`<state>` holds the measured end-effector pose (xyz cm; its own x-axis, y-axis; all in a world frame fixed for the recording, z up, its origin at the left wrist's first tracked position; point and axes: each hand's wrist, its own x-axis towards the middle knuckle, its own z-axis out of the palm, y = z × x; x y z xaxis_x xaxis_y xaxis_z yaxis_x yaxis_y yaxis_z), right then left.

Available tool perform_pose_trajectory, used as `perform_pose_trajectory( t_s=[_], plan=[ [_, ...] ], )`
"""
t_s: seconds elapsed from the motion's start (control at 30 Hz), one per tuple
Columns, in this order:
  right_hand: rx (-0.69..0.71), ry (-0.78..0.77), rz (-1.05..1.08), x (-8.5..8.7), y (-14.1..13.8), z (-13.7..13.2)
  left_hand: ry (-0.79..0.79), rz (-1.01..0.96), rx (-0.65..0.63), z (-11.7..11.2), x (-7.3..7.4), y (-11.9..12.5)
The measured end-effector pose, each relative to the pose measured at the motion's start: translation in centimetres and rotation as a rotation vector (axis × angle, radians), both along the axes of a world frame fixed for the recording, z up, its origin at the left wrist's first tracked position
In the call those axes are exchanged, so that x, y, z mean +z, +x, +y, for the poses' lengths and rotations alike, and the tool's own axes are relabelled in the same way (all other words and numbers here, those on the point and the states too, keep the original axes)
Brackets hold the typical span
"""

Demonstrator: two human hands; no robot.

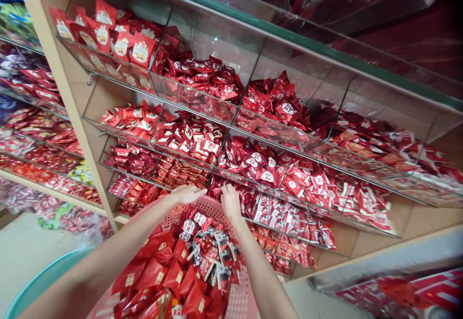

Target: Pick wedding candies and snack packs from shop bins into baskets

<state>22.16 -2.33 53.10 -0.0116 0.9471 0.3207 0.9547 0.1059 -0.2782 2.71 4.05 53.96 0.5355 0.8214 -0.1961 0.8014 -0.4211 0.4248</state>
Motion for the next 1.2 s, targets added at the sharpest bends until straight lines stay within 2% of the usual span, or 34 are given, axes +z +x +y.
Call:
perform_pose_trajectory(
  t_s=[0.13,0.3,0.67,0.73,0.9,1.2],
  plan=[
    [0.12,-0.017,-0.131,-0.8,0.6,1.2,0.001,-0.001,0.006,0.2,-0.3,-0.1],
    [0.201,-0.01,-0.218,-1.4,0.7,1.9,0.006,-0.002,0.01,0.3,-0.4,-0.1],
    [0.207,0.066,-0.212,-1.0,2.4,0.8,-0.003,0.005,-0.003,-0.2,0.4,0.0],
    [0.188,0.085,-0.13,-0.8,2.7,0.6,-0.004,0.003,-0.01,-0.2,0.5,0.0],
    [0.15,0.124,0.436,-0.5,3.2,0.3,0.001,0.002,-0.011,-0.2,0.4,-0.1],
    [0.017,0.13,0.927,-1.0,3.3,-1.6,-0.014,0.005,0.002,0.0,0.2,0.0]
  ],
)
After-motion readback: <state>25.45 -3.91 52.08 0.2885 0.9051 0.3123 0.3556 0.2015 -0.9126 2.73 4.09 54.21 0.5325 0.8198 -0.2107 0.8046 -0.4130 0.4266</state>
